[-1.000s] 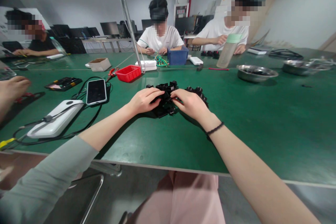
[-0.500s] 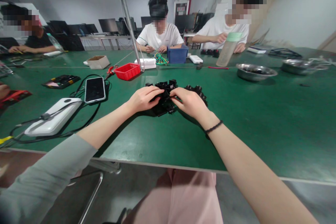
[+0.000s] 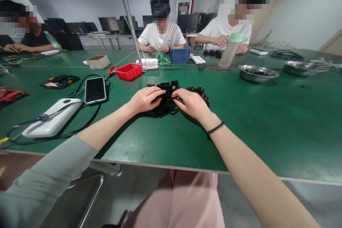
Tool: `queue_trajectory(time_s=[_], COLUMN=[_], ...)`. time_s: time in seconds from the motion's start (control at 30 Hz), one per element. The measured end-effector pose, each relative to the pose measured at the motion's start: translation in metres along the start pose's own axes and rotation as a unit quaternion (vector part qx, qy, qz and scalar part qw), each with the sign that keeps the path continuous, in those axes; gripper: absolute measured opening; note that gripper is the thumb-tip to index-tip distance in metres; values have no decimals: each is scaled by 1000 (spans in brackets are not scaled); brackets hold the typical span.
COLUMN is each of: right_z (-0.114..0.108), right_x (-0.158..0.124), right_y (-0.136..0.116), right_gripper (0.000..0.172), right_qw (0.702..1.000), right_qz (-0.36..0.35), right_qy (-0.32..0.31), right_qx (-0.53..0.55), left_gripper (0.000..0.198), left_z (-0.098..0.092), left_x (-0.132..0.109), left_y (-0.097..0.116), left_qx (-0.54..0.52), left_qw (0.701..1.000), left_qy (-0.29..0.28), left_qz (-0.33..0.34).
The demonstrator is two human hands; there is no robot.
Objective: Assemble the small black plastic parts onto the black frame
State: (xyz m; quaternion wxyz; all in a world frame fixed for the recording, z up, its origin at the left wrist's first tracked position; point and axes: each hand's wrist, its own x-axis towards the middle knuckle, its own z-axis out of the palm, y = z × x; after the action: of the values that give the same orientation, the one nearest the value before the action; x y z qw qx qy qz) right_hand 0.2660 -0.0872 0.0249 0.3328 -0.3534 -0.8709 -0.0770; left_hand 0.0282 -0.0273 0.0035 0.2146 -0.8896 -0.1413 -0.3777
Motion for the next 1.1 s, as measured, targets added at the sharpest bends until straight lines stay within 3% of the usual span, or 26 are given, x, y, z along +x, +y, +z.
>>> queue_trajectory(time_s=[0.2,1.1], right_z=[0,-1], right_x=[1,2], right_y=[0,-3], right_gripper=[11,10], right_qw=[1000,1000], right_qz=[-6,-24], right_qy=[4,5], right_qx=[-3,-2], left_gripper=[29,29], left_z=[0,2], left_x=[0,1], left_y=[0,2], left_qx=[-4,26], left_qw=[999,999], left_qy=[23,19], left_qz=[22,40])
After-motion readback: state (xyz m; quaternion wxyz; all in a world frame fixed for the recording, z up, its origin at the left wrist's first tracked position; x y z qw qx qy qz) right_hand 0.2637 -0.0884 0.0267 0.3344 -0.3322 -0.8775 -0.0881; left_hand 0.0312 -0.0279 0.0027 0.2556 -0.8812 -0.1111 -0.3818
